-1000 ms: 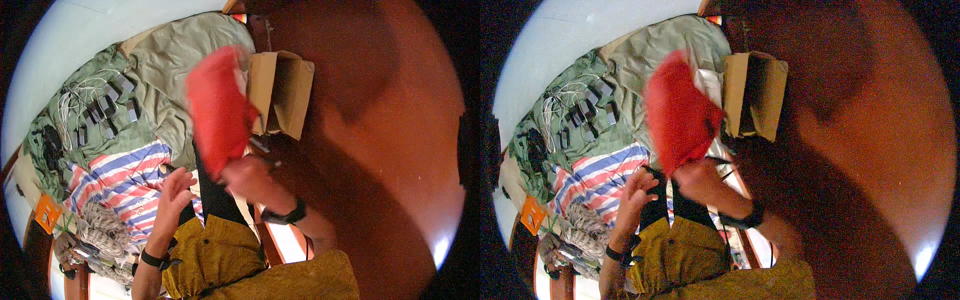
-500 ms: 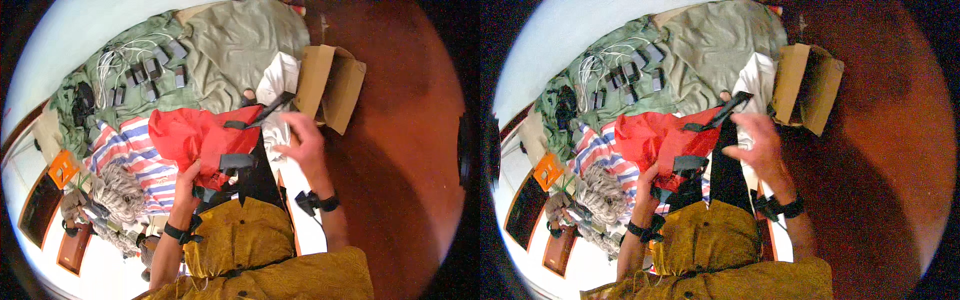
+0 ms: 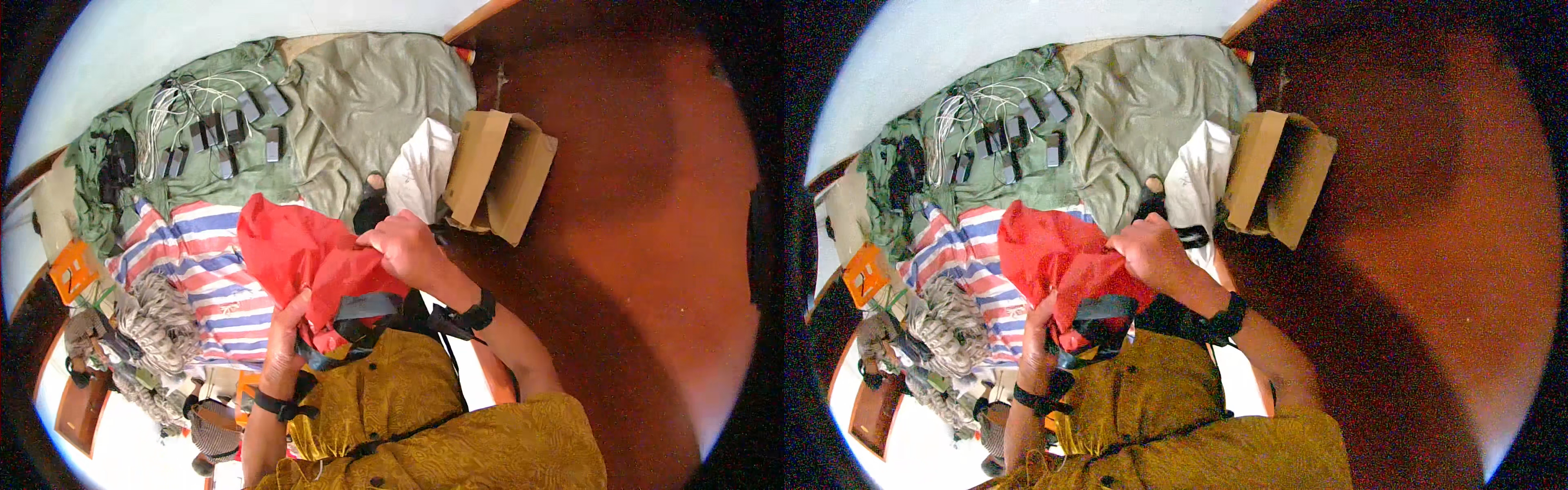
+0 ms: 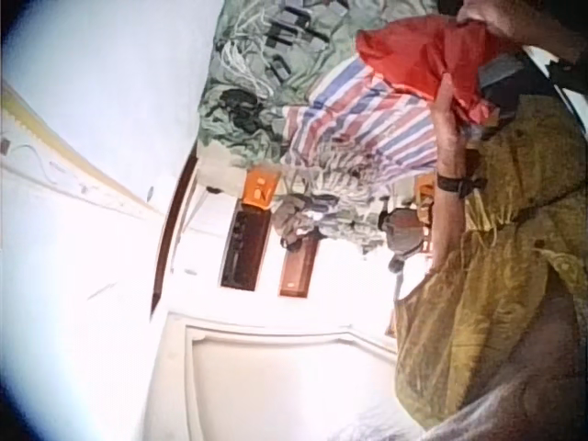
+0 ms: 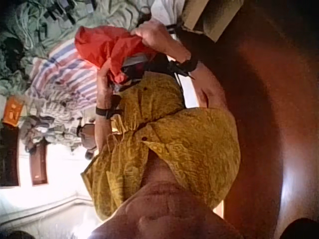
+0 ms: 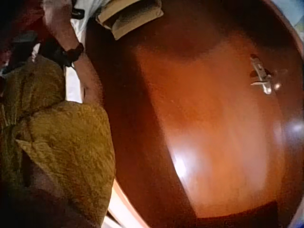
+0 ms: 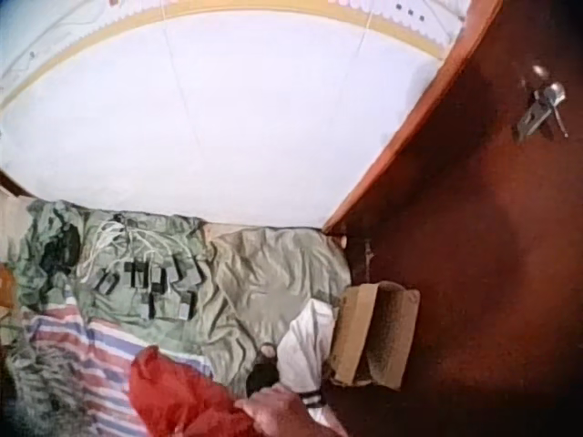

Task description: The person picks up a red bag and walks to a group of people sitting on the floor, where they collect black straps from plastic bags and place them into the red bag. They then hand some straps to another person before putting more back into the red bag and holding it open.

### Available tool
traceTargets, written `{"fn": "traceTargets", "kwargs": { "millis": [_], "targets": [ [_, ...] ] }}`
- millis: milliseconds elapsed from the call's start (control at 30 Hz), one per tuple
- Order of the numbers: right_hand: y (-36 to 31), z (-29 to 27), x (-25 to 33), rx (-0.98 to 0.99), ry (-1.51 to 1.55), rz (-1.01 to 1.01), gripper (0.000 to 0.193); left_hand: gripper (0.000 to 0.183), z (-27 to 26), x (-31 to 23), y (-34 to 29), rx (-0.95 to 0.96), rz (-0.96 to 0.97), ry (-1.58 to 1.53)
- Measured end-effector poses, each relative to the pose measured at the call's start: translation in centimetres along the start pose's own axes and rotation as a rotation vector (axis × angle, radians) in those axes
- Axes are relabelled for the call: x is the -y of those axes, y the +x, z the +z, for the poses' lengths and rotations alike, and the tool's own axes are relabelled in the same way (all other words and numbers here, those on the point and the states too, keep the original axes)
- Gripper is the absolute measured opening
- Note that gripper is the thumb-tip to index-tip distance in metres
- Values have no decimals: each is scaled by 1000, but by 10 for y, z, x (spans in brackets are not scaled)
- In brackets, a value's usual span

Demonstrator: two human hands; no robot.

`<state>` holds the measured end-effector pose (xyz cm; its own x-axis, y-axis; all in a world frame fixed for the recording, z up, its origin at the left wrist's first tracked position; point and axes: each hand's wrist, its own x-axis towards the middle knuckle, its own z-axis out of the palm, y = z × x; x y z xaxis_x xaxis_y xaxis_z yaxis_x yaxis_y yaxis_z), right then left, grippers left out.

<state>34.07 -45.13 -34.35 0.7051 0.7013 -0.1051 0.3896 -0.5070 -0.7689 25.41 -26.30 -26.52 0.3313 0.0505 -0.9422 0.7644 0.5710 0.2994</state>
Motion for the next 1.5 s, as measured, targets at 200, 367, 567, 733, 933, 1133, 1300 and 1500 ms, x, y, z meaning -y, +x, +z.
{"fn": "traceTargets", "kwargs": {
  "millis": [200,367,567,733,933,1133,1300,1500],
  "targets": [
    [-5,-9,-7,-234,40,284,18,43,-34,-1,9,83,241,-377],
    [8,-6,22,-306,12,318,21,62,-33,9,-14,49,327,157],
    [16,42,83,-165,633,439,27,48,-29,8,-11,-40,327,298],
    [20,39,131,-15,1070,484,25,29,-142,61,44,-521,833,976],
    [16,53,139,-117,1229,588,33,31,-183,28,15,-636,1021,1118],
    [16,70,158,-158,1382,628,30,31,-193,-10,-34,-484,942,732],
    [16,92,196,-151,1352,602,28,31,-233,-2,-57,-480,859,655],
    [-1,134,256,-34,1333,649,21,33,-274,29,-116,-590,1154,680]
  ]
}}
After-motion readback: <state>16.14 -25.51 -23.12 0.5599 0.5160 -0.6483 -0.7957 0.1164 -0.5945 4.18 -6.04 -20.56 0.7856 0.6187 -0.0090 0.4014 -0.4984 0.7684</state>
